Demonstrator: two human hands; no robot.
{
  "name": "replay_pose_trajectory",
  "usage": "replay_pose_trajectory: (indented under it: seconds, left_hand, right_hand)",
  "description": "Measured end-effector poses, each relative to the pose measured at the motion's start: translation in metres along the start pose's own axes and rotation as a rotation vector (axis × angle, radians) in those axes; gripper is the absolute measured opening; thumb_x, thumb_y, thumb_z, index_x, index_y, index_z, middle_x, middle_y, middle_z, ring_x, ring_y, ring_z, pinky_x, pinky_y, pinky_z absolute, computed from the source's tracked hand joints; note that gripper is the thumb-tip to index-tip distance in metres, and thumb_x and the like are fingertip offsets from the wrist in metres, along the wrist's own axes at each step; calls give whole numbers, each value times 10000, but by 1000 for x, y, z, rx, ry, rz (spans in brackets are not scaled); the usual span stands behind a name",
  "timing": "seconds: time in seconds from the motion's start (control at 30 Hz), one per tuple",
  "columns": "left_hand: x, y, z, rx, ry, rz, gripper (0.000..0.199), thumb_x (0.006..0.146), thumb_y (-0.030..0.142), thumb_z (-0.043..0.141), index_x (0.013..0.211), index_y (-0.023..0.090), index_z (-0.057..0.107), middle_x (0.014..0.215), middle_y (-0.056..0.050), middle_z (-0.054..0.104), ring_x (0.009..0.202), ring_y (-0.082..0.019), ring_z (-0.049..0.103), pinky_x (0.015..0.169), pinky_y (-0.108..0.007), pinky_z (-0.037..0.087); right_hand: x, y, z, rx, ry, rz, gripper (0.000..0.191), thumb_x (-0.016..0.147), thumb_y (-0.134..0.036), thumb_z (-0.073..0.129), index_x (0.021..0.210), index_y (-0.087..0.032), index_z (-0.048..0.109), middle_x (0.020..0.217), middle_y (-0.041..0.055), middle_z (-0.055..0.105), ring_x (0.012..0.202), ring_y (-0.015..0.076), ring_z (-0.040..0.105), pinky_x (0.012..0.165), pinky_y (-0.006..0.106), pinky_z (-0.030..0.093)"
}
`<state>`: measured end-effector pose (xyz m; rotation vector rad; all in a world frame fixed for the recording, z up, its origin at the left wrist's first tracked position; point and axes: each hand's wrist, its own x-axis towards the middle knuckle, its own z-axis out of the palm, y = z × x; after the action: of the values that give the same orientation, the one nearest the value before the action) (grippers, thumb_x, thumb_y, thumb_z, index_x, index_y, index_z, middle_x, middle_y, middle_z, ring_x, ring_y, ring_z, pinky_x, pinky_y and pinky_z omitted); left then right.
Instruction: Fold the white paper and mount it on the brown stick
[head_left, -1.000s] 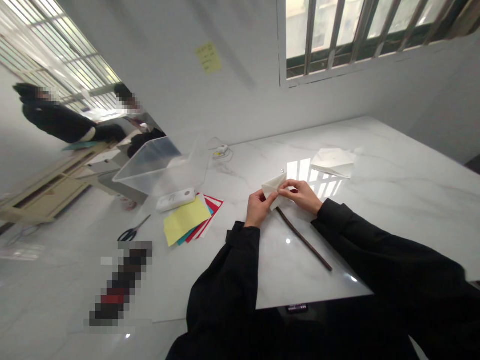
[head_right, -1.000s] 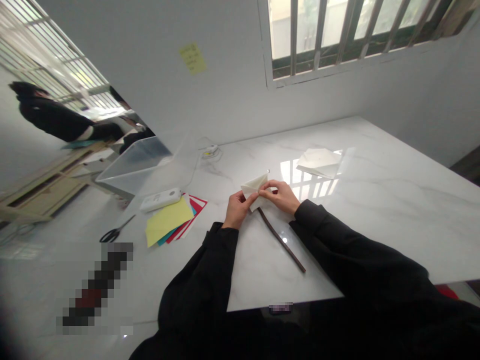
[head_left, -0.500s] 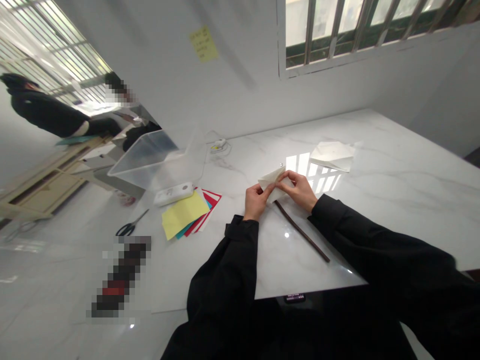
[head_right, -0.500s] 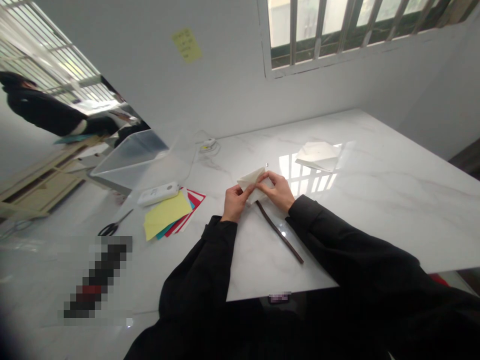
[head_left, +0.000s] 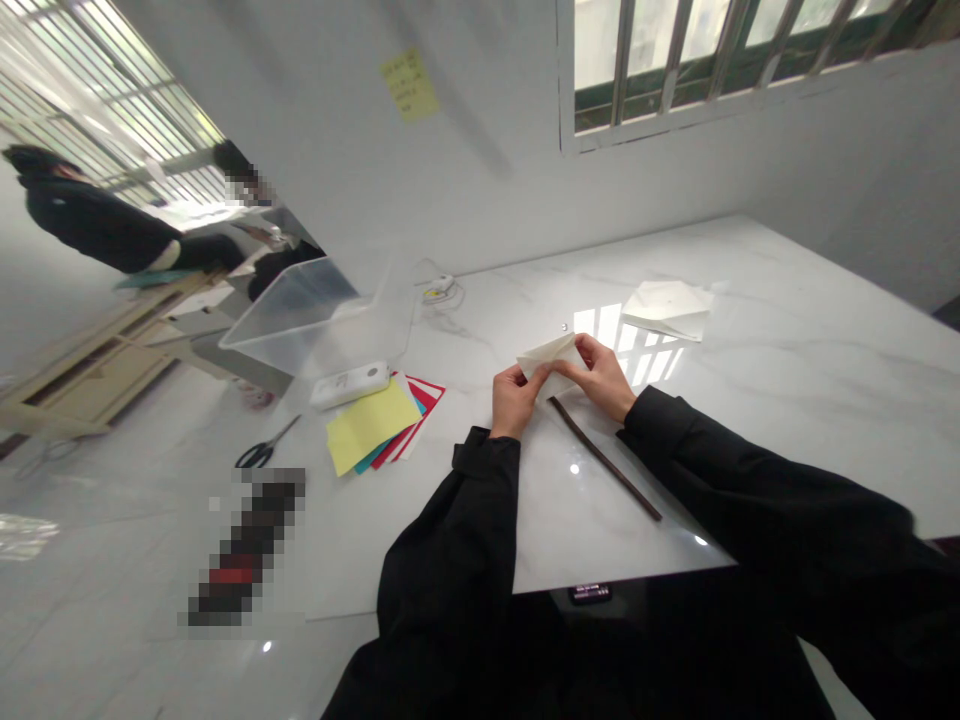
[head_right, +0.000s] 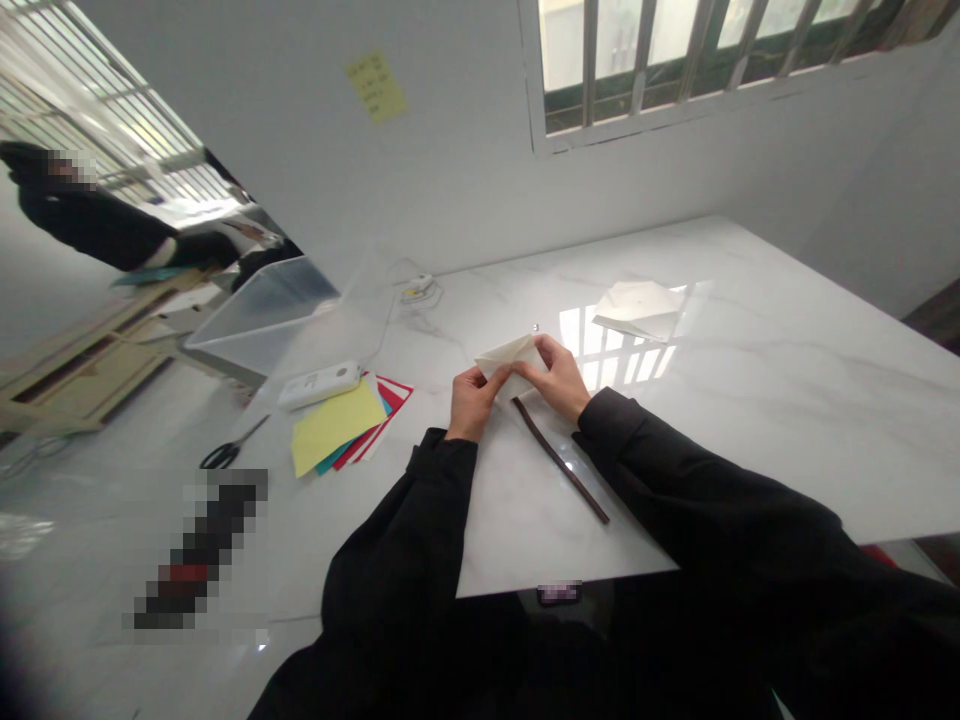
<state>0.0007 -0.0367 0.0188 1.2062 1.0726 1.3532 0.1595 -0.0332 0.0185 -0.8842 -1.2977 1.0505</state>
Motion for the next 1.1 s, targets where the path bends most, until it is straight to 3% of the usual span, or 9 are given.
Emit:
replay_pose_trajectory:
  seconds: [0.4,0.57,1.1]
  left_hand:
    - [0,-2,0,-27,-1,-4,571,646,528,936,1034,131,801,979,-107,815,882,-244,749,880,-374,581]
    - [-2,1,0,-3,-11,-4,520,663,517,927,1003,143,807,970,-91,816,874,-228,741,886,-367,575]
    - [-12,-10,-6,142,19,-51,469,729,602,842,839,151,771,729,-25,668,648,-136,543,633,-266,432]
  right_hand:
    - [-1,2,-2,3,-9,28,396,775,-495,838,986,-218,648,1022,58,747,976,246,692,938,430,561]
    - [-1,4,-3,-46,5,23,423,761,-537,838,951,-222,629,887,18,690,866,213,647,849,383,544]
    - [-13,9,-2,-196,-7,114,478,793,-670,784,913,-220,675,823,37,663,691,197,577,611,324,477]
